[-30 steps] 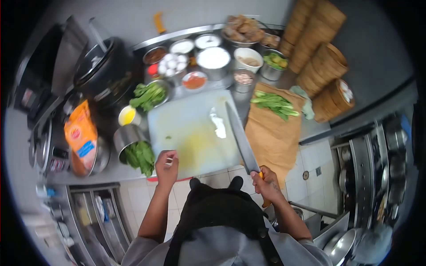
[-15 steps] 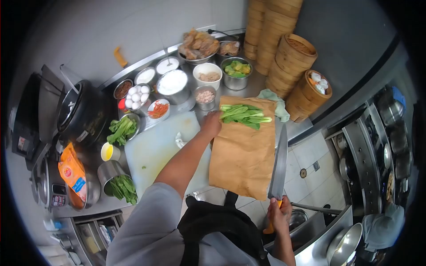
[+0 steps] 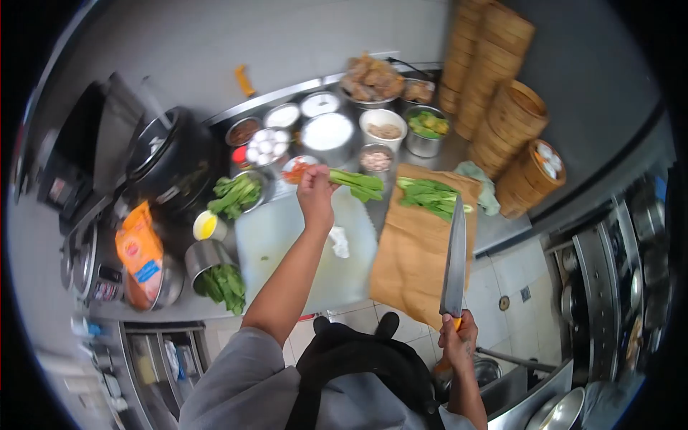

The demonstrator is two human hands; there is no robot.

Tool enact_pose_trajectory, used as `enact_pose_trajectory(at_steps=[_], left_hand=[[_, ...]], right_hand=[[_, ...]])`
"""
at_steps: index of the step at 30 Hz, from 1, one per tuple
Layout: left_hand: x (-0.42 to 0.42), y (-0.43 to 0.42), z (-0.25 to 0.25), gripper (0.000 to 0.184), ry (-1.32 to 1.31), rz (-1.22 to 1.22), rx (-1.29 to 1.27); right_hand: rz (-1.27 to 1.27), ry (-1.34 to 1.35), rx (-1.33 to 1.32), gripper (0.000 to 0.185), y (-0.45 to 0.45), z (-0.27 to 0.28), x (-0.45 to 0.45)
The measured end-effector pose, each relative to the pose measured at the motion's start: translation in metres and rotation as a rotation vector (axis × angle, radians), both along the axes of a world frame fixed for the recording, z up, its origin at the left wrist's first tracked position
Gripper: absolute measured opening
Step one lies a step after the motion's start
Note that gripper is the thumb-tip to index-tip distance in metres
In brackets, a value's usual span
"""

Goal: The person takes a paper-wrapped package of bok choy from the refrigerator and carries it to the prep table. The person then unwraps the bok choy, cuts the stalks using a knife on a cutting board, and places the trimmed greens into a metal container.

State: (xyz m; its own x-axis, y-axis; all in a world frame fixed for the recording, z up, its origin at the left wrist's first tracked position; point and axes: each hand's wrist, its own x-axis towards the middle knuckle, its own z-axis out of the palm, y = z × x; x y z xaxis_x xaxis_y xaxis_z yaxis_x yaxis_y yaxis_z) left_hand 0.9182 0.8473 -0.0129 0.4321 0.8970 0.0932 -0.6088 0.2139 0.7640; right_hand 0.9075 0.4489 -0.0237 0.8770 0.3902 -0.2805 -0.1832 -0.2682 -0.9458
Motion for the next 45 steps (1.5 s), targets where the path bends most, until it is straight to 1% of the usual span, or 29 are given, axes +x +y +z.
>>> enact_pose_trajectory(at_steps=[1,2,4,5,6,8,9,10,12,13,14,15,16,17,18,20,24,26,36,38,45], left_hand=[[-0.021,0.002,0.018,0.015,-0.086,0.015,-0.035],[-0.043,0.008,0.024,0.015,-0.088,0.053,-0.03],[-0.087,0.016,0.03,0.019,-0.067,0.055,-0.131],[-0.108,0.011,0.031,0.02,0.017,0.075,-0.194],[-0.128,0.007,0.025,0.02,0.016,0.104,-0.198],[-0.162,-0.004,0.008,0.02,0.29,0.026,-0.089],[-0.176,-0.011,0.001,0.02,0.295,0.039,-0.103],[-0.189,-0.018,-0.004,0.021,0.348,0.046,-0.02],[-0.207,-0.029,-0.011,0.023,0.45,0.05,0.146],[-0.214,-0.033,-0.012,0.023,0.453,0.053,0.129],[-0.22,-0.037,-0.011,0.025,0.454,0.032,0.19],[-0.225,-0.04,-0.011,0.026,0.453,0.012,0.253],[-0.228,-0.04,-0.015,0.026,0.453,0.019,0.244],[-0.23,-0.041,-0.019,0.027,0.427,0.046,0.307],[-0.232,-0.042,-0.022,0.029,0.402,0.072,0.368],[-0.236,-0.043,-0.024,0.03,0.401,0.076,0.365],[-0.244,-0.044,-0.025,0.032,0.423,0.088,0.403],[-0.246,-0.044,-0.026,0.033,0.432,0.087,0.406],[-0.245,-0.04,-0.041,0.035,0.505,0.112,0.542],[-0.245,-0.038,-0.046,0.035,0.515,0.117,0.559],[-0.245,-0.039,-0.048,0.033,0.558,0.144,0.623]], right_hand=[[0.039,0.022,0.029,0.029,0.01,0.002,-0.003],[0.078,0.045,0.056,0.029,0.02,0.003,-0.006],[0.165,0.032,0.038,0.03,0.037,-0.002,-0.014],[0.212,0.019,0.018,0.031,0.044,-0.004,-0.019],[0.241,0.022,0.015,0.031,0.052,-0.004,-0.024],[0.293,0.053,0.006,0.027,0.068,-0.002,-0.035],[0.344,0.032,-0.04,0.03,0.073,0.001,-0.041],[0.354,0.039,-0.053,0.03,0.078,0.002,-0.045],[0.471,-0.12,-0.055,0.032,0.086,0.004,-0.053],[0.479,-0.113,-0.069,0.032,0.088,0.005,-0.057],[0.537,-0.266,-0.099,0.03,0.091,0.006,-0.06],[0.595,-0.422,-0.125,0.03,0.094,0.008,-0.063],[0.652,-0.581,-0.146,0.03,0.099,0.01,-0.066],[0.685,-0.637,-0.146,0.029,0.103,0.018,-0.07],[0.693,-0.637,-0.152,0.029,0.105,0.023,-0.072],[0.793,-0.696,-0.171,0.027,0.107,0.031,-0.074],[0.82,-0.741,-0.226,0.026,0.105,0.039,-0.076],[0.827,-0.832,-0.236,0.025,0.104,0.046,-0.074],[0.849,-0.845,-0.313,0.028,0.097,0.052,-0.07],[0.849,-0.885,-0.33,0.03,0.096,0.054,-0.069],[0.854,-0.848,-0.333,0.031,0.095,0.056,-0.071]])
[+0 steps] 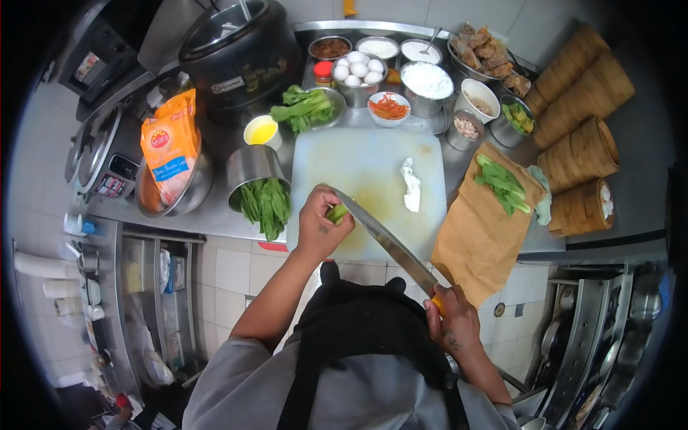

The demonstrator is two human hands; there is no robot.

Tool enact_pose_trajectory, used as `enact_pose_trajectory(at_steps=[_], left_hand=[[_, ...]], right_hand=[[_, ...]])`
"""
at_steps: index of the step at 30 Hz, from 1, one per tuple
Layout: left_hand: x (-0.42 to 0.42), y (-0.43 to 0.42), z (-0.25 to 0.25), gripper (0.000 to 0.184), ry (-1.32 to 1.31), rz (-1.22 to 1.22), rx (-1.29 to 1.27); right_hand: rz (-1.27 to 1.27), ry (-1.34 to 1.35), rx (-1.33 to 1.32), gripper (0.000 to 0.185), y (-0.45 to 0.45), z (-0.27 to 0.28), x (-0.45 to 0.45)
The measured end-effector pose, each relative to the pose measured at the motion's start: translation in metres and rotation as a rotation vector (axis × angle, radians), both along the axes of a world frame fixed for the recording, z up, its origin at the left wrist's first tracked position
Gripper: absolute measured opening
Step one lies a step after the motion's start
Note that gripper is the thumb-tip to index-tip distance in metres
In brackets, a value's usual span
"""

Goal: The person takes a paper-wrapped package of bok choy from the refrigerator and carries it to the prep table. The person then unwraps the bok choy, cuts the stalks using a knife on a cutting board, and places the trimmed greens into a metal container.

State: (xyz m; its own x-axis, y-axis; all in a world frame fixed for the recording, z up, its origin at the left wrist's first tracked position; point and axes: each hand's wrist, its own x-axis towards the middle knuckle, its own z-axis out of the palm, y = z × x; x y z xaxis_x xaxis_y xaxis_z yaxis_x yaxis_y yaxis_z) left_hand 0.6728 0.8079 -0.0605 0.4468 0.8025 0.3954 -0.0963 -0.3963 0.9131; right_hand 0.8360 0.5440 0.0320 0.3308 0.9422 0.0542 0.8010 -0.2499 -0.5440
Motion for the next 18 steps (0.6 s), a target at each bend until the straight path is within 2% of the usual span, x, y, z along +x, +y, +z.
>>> enact_pose_trajectory(at_steps=[7,13,15,16,18], left_hand=[[-0.001,-0.006,-0.009,0.027,0.009,0.077,0.085],[-0.011,-0.025,-0.013,0.024,0.175,-0.107,0.083],[-0.022,-0.01,-0.015,0.025,0.448,-0.161,0.061],[-0.028,0.001,-0.019,0.025,0.447,-0.151,0.058],[-0.036,0.022,-0.031,0.026,0.653,-0.268,0.327]], right_hand=[[-0.022,0.032,-0.002,0.026,0.011,-0.002,-0.007],[-0.016,0.276,0.049,0.021,0.046,-0.056,-0.006],[-0.137,0.382,-0.066,0.021,0.049,-0.063,-0.007],[-0.127,0.381,-0.068,0.021,0.045,-0.069,-0.006],[-0.244,0.561,-0.146,0.021,0.022,-0.078,0.001]])
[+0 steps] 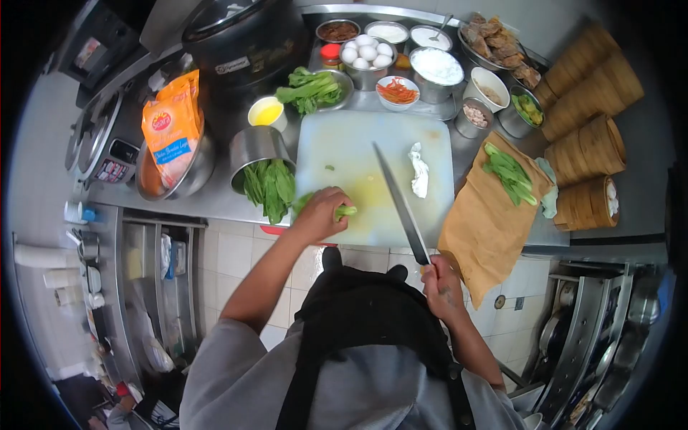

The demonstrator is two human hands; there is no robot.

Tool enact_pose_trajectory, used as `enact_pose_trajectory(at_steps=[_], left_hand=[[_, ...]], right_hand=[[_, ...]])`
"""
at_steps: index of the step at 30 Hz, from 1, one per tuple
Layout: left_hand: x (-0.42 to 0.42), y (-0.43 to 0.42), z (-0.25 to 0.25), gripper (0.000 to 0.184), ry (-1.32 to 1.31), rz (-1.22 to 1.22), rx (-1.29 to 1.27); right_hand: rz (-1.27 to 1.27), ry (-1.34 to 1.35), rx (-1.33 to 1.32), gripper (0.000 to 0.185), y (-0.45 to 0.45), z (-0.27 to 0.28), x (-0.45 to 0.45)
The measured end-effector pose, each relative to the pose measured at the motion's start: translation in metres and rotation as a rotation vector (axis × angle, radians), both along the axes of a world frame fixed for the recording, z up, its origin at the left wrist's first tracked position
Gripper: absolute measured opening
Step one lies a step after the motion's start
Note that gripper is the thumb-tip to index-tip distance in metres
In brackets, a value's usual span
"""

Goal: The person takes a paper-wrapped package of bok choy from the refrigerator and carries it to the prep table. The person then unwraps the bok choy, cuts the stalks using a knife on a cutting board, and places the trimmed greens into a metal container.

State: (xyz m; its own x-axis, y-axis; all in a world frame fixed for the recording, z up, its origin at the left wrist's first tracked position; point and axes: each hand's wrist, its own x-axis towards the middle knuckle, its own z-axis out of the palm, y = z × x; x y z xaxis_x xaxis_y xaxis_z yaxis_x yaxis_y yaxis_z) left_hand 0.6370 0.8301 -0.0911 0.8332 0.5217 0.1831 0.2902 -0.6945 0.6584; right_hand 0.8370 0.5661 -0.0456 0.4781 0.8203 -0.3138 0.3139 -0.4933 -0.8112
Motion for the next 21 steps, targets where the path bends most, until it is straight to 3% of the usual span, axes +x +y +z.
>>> enact_pose_trajectory(at_steps=[3,5,7,21], left_hand=[[-0.007,0.013,-0.005,0.029,0.136,-0.126,0.098],[-0.007,0.018,-0.003,0.03,0.196,-0.113,0.055],[-0.008,0.022,0.001,0.029,0.242,-0.165,0.044],[-0.003,0.028,0.008,0.028,0.304,-0.257,0.037]], right_hand=[[-0.03,0.022,-0.09,0.021,-0.019,-0.001,0.013],[0.051,-0.114,-0.141,0.024,-0.023,0.01,0.019],[0.219,-0.456,-0.33,0.028,-0.025,0.019,0.017],[0.506,-0.881,-0.108,0.029,-0.013,0.01,0.025]])
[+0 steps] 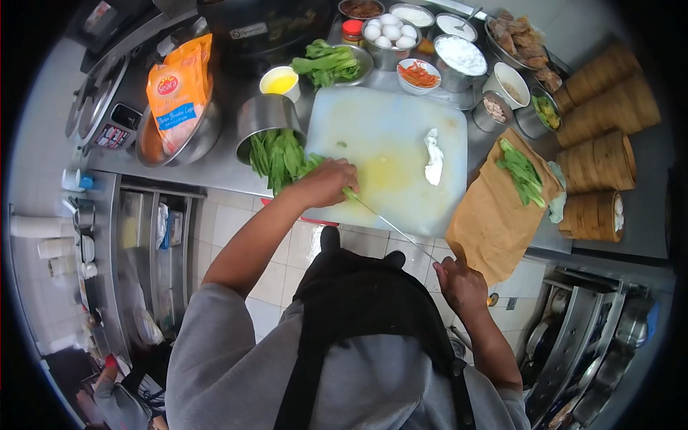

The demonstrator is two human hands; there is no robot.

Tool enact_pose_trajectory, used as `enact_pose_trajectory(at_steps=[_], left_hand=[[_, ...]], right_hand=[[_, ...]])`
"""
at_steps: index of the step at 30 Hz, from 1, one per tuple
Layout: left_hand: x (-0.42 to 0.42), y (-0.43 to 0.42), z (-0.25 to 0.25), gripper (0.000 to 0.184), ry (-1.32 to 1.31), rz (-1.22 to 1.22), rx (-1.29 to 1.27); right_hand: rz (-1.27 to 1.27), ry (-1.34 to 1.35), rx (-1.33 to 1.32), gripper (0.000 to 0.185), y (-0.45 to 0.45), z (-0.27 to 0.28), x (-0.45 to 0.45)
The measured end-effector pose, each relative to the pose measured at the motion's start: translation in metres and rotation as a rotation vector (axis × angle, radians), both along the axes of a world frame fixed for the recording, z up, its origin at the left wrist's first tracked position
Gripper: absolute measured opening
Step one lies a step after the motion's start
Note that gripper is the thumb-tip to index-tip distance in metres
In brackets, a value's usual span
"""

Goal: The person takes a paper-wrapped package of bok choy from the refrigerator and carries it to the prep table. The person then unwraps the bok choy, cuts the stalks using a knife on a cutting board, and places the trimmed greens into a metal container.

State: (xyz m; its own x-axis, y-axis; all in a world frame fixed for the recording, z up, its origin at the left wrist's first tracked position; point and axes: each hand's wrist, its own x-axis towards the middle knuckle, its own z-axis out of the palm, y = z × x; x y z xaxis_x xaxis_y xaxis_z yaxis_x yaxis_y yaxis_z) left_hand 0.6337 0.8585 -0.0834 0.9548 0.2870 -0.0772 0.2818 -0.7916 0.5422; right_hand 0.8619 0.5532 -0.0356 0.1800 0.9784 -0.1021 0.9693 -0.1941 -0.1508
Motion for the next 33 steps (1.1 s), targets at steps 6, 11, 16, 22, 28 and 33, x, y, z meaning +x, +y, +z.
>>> enact_pose_trajectory(at_steps=[6,11,16,22,28,33], left_hand=[[0.001,0.003,-0.001,0.027,0.004,-0.01,-0.033],[0.001,0.004,0.001,0.027,0.008,0.0,-0.052],[0.001,0.005,0.0,0.025,0.008,0.02,-0.07],[0.001,0.007,-0.005,0.025,-0.004,0.032,-0.097],[-0.005,0.009,-0.012,0.029,-0.105,0.027,-0.075],[-0.005,0.011,-0.022,0.032,-0.147,0.009,-0.077]], right_hand=[[0.033,-0.062,-0.015,0.03,0.005,0.0,0.003],[0.049,-0.104,-0.01,0.03,0.01,0.006,0.001],[0.042,-0.101,-0.009,0.029,0.013,0.005,-0.001],[0.081,-0.118,-0.012,0.027,0.016,0.0,0.002],[0.108,-0.086,-0.069,0.026,0.02,0.007,0.0],[0.086,-0.077,-0.248,0.026,0.028,0.027,-0.006]])
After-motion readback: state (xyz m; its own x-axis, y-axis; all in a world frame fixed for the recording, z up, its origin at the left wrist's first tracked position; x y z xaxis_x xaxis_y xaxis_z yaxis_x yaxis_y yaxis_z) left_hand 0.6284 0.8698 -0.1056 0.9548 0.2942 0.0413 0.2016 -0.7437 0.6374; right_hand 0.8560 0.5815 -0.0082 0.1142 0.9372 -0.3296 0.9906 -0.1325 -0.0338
